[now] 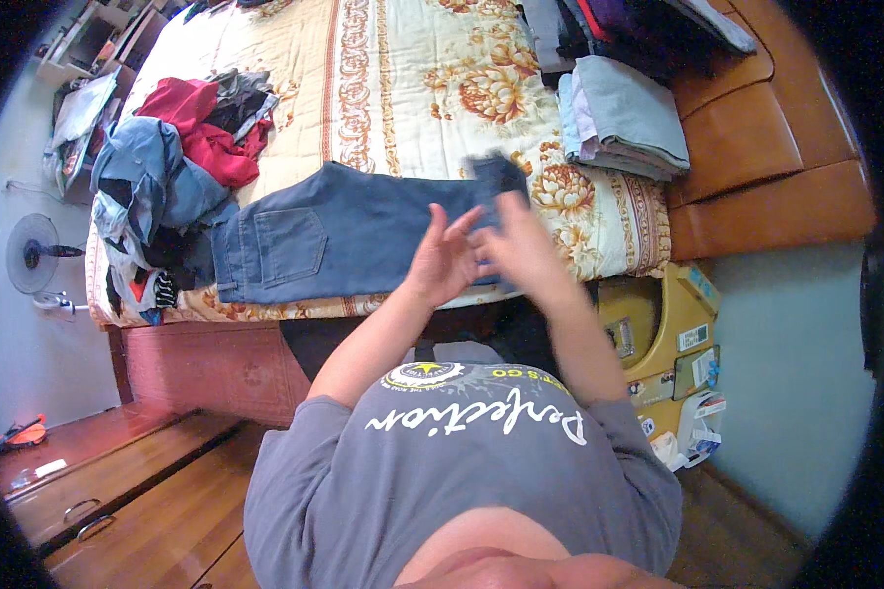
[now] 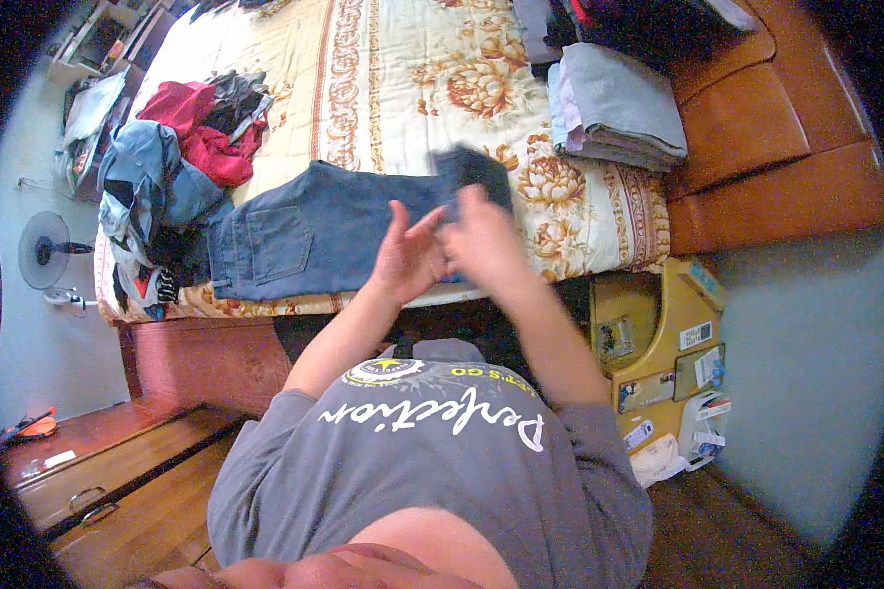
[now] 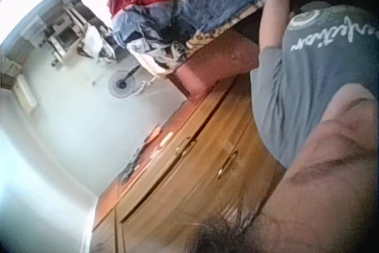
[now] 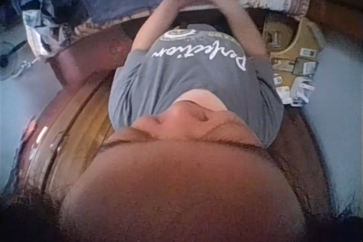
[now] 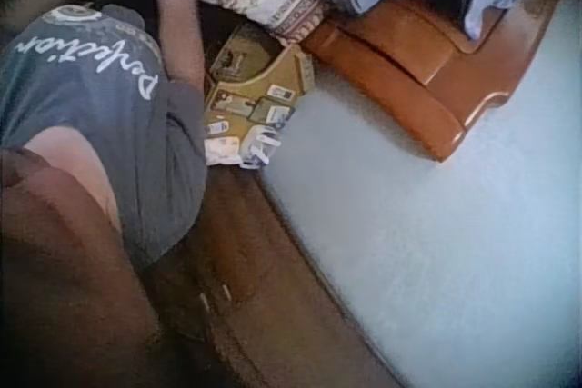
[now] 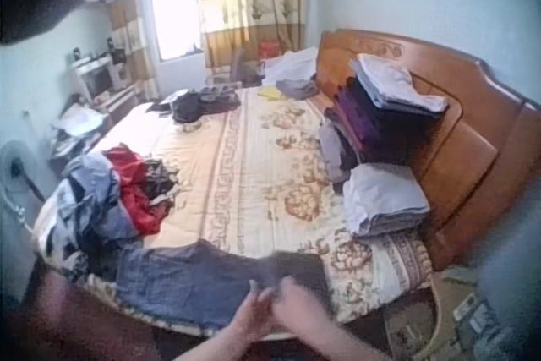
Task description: The person folds pairs of denim and fabric pants by hand and places them in a stack on a bed.
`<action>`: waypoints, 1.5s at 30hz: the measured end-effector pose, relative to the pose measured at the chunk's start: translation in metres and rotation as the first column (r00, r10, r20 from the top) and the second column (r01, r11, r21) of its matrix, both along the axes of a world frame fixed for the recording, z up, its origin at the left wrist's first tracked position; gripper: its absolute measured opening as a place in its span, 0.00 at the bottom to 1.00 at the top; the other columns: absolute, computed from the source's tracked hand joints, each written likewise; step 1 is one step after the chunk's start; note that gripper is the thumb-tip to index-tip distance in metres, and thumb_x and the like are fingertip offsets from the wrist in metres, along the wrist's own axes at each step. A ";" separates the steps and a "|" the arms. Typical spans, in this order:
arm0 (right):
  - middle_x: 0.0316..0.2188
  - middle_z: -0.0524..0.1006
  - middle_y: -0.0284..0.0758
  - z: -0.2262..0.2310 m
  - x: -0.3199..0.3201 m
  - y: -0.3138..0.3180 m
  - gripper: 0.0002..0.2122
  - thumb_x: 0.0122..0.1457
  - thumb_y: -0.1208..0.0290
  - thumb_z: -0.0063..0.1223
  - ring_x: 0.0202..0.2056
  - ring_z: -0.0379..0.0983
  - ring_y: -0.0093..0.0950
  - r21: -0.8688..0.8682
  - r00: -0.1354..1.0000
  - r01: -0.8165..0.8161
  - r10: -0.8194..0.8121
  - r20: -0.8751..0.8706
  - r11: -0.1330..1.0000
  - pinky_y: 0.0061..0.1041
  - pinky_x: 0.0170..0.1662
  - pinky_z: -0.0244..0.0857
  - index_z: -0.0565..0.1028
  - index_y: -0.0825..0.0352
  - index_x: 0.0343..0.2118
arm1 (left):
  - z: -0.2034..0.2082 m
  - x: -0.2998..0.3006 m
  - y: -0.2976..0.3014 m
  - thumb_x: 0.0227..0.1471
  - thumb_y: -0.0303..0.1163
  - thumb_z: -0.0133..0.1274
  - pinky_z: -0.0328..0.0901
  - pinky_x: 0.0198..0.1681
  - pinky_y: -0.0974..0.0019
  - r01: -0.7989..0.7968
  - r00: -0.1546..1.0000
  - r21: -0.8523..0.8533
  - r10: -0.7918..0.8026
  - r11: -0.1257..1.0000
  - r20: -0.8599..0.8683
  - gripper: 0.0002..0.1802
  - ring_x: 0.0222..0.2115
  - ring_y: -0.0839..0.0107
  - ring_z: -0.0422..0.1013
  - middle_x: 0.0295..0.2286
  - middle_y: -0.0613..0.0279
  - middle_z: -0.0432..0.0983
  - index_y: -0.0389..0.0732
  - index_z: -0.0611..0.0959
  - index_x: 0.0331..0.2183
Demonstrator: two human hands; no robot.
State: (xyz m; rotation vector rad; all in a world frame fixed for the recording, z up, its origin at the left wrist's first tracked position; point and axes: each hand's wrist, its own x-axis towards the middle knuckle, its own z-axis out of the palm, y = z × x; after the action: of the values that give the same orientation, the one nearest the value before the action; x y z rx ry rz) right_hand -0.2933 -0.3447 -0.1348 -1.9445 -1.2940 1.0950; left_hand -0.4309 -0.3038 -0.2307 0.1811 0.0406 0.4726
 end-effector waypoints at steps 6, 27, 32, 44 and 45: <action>0.31 0.71 0.53 -0.068 -0.105 0.005 0.15 0.47 0.71 0.50 0.32 0.69 0.49 0.335 0.923 -0.383 0.346 0.168 0.861 0.41 0.38 0.64 0.67 0.77 0.35 | -0.004 -0.074 0.032 0.45 0.35 0.55 0.63 0.26 0.67 -0.199 0.418 0.368 0.418 0.908 -0.806 0.11 0.23 0.74 0.68 0.24 0.63 0.71 0.40 0.73 0.30; 0.32 0.74 0.46 -0.146 0.061 0.043 0.18 0.50 0.63 0.53 0.35 0.71 0.36 0.271 0.909 0.405 -0.415 -0.019 0.874 0.32 0.39 0.63 0.69 0.74 0.37 | -0.094 -0.070 0.070 0.47 0.35 0.49 0.62 0.36 0.52 0.453 -0.218 0.763 0.888 0.460 -0.406 0.16 0.34 0.43 0.67 0.29 0.39 0.71 0.31 0.71 0.34; 0.33 0.74 0.46 -0.191 0.142 0.034 0.18 0.51 0.61 0.52 0.35 0.72 0.36 0.162 0.893 0.358 -0.388 0.229 0.919 0.31 0.39 0.64 0.69 0.73 0.36 | -0.111 -0.014 0.064 0.47 0.39 0.50 0.61 0.33 0.52 0.504 -0.123 0.711 0.856 0.490 -0.502 0.16 0.32 0.43 0.67 0.27 0.40 0.71 0.33 0.71 0.29; 0.60 0.46 0.31 -0.167 0.029 0.061 0.26 0.53 0.54 0.44 0.61 0.37 0.33 0.156 0.630 -0.186 -0.004 0.776 0.970 0.66 0.51 0.32 0.56 0.51 0.56 | -0.086 -0.016 0.059 0.46 0.35 0.51 0.63 0.36 0.54 0.530 -0.127 0.726 0.887 0.439 -0.444 0.23 0.34 0.49 0.69 0.33 0.46 0.71 0.39 0.65 0.43; 0.60 0.46 0.30 -0.172 0.030 0.064 0.26 0.53 0.55 0.44 0.61 0.38 0.33 0.133 0.626 -0.179 0.009 0.780 0.975 0.66 0.51 0.32 0.55 0.51 0.56 | -0.084 -0.014 0.061 0.45 0.34 0.51 0.63 0.38 0.55 0.545 -0.109 0.731 0.900 0.410 -0.423 0.25 0.35 0.49 0.68 0.36 0.45 0.69 0.39 0.64 0.45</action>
State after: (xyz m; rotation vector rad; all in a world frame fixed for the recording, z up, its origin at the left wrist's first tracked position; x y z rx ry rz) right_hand -0.2630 -0.2807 -0.3065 -2.2907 -1.8695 0.0625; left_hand -0.4449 -0.2426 -0.3145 1.8182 1.5870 0.6430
